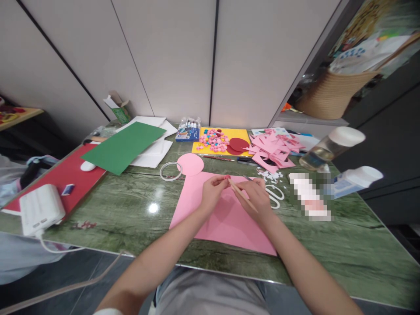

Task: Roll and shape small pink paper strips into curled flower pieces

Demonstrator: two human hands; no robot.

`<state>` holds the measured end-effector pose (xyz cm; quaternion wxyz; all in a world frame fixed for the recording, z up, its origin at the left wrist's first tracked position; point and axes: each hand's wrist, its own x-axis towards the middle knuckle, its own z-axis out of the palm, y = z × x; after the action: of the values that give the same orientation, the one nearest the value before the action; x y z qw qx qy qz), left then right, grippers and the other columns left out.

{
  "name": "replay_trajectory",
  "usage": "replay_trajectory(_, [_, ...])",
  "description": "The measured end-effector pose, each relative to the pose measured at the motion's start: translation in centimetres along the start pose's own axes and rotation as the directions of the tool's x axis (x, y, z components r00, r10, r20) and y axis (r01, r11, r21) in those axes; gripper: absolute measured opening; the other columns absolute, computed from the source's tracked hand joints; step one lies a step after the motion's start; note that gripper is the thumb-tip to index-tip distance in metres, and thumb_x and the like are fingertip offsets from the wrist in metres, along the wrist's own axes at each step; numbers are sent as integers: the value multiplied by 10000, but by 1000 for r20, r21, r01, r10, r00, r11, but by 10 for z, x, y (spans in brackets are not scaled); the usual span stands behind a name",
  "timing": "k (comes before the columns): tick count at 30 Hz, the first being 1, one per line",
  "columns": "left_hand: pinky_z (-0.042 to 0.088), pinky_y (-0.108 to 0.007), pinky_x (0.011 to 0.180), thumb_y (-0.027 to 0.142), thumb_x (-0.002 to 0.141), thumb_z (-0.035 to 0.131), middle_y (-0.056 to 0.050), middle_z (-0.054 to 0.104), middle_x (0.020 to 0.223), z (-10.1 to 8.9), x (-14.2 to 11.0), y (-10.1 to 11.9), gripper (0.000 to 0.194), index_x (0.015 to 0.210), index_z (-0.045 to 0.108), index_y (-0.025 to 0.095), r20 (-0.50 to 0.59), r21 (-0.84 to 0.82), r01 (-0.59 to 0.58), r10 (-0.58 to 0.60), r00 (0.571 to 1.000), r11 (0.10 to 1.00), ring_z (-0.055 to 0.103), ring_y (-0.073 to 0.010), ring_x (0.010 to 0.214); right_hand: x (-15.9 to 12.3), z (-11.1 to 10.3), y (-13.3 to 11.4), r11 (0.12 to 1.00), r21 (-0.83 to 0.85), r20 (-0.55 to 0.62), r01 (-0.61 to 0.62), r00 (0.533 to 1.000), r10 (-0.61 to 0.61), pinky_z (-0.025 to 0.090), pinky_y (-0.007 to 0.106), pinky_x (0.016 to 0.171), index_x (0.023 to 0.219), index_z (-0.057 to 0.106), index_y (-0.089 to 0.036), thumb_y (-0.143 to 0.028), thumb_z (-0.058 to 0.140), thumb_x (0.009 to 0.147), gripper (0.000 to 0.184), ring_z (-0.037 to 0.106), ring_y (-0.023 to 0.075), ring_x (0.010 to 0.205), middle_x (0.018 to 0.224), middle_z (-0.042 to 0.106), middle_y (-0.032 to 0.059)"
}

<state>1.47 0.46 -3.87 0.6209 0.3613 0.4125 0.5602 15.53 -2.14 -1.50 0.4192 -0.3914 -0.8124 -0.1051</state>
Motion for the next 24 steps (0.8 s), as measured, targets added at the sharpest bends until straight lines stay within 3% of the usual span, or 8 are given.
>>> replay_trajectory(4, [494,-317,770,262,649,687,-62,670,775,1,-2,2,198,797,690,130,3,10,-3,3,1000,1000,616,-152,735,1,-1,0,998,-63,-3,25,1000,-25,331,316,719,798,538,-187,-162,574,803,45,555,117,614,651,633,-4])
replay_trajectory(13, [477,-292,741,240,634,694,-72,678,797,3,-3,0,201,800,689,128,10,40,6,-6,1000,999,609,-151,734,-5,2,5,986,-159,48,40,998,-33,307,317,742,676,503,-193,-210,560,811,148,490,114,608,569,529,-26])
replay_trajectory(17, [477,-294,731,230,625,694,-58,674,740,1,0,0,198,793,691,123,5,33,27,-27,1000,999,605,-141,685,0,-1,2,992,-122,42,-12,999,18,306,316,754,785,527,-187,-239,569,806,70,514,118,627,638,587,-8])
replay_trajectory(21, [482,-310,757,242,618,706,-57,675,743,-1,4,0,207,784,689,121,-12,17,29,-29,1000,999,610,-146,698,3,-3,-2,997,-72,56,-36,998,40,319,313,754,1019,532,-171,-222,573,801,228,571,126,677,767,656,29])
replay_trajectory(24, [481,-319,785,256,614,716,-64,679,767,-2,5,0,218,782,692,117,-17,-3,27,-27,999,1000,610,-146,722,2,-3,-2,998,-59,85,18,996,-13,313,313,801,1039,549,-200,-146,540,815,231,606,119,761,852,685,28])
